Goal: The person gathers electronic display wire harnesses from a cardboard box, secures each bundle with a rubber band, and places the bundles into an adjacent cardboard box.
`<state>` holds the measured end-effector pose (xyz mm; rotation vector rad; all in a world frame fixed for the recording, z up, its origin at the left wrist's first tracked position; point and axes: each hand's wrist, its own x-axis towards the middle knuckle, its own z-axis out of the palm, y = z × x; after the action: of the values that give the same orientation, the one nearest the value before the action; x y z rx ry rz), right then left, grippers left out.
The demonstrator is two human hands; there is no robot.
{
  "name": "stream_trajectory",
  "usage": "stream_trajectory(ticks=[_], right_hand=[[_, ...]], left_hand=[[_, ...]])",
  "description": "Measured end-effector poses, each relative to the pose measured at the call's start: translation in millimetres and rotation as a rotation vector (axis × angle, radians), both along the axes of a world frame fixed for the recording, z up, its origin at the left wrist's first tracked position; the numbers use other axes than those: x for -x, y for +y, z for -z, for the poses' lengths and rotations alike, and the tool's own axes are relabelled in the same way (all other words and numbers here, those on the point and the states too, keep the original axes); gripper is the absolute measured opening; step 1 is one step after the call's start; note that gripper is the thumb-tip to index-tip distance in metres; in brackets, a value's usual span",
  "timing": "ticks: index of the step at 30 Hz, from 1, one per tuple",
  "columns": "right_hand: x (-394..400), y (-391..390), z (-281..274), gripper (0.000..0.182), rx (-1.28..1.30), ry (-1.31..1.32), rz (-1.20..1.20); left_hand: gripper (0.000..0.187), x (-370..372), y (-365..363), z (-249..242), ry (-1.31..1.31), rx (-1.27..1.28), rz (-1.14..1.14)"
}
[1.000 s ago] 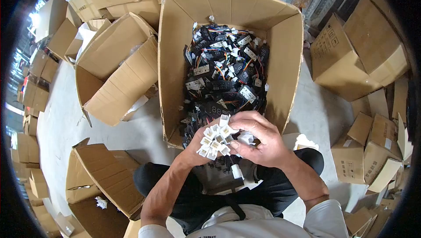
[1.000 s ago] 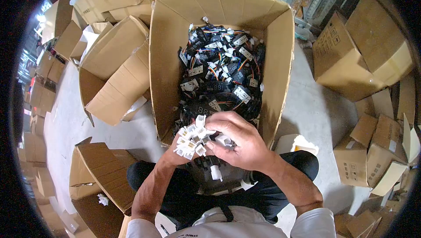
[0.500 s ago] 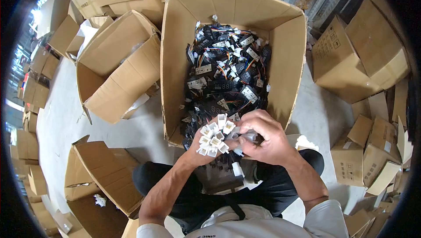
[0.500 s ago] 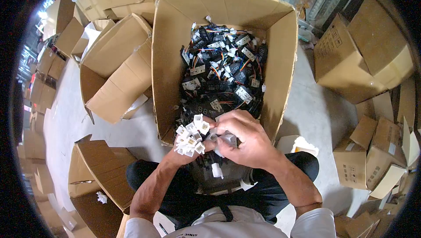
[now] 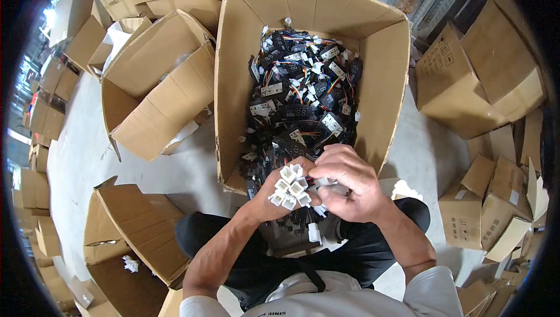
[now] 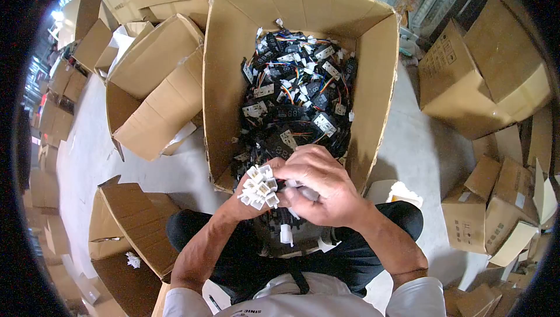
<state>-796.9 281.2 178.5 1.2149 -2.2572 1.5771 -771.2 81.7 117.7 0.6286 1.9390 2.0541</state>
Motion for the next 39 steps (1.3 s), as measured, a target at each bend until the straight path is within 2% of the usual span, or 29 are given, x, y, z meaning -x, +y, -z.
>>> stream_trajectory(ticks=[5,14,16,19,21,23,24,26,29,31,39], right_hand=[[-2.1,-2.1,3.1,0.031,-0.105,0.038,0.0],[0.7,12.1,0.4,0.023,-0.155,-0.113,-0.096],[0.6,16.2,-3.1,0.022,-0.194,-0.123,-0.113],[1.0,18.9,-6.5,0.021,-0.245,-0.121,-0.151],[2.6,20.2,-6.3,0.022,-0.257,-0.106,-0.17],[3.6,21.4,-4.2,0.026,-0.173,-0.112,-0.219],[2.9,21.7,-5.8,0.026,-0.173,-0.111,-0.216],[2.5,21.1,-10.1,0.034,0.026,-0.274,-0.206],[-0.4,12.5,-5.7,0.043,0.047,-0.269,-0.152],[-1.0,12.1,-0.5,0.046,-0.032,-0.248,-0.16],[-1.6,10.5,5.0,0.056,-0.079,-0.249,-0.078]], left_hand=[[0.043,2.2,-5.4,8.4,-0.005,0.053,0.008],[0.068,1.3,-3.2,4.3,0.018,-0.013,0.073],[0.073,-1.5,-5.6,-1.4,-0.169,-0.13,0.099],[0.076,4.0,-7.6,5.7,-0.16,-0.137,0.104],[0.069,1.5,-4.8,0.7,-0.137,-0.173,0.101],[0.057,-1.3,-2.8,-2.8,-0.189,-0.125,0.061],[0.057,-1.1,-2.0,-1.3,-0.188,-0.125,0.064],[0.05,-0.6,-0.7,2.7,0.021,-0.019,0.052],[0.05,-1.5,0.7,-0.9,0.102,0.026,0.114],[0.057,-1.1,0.2,0.4,-0.002,0.015,0.199],[0.065,-2.1,0.0,1.6,-0.024,-0.043,0.057]])
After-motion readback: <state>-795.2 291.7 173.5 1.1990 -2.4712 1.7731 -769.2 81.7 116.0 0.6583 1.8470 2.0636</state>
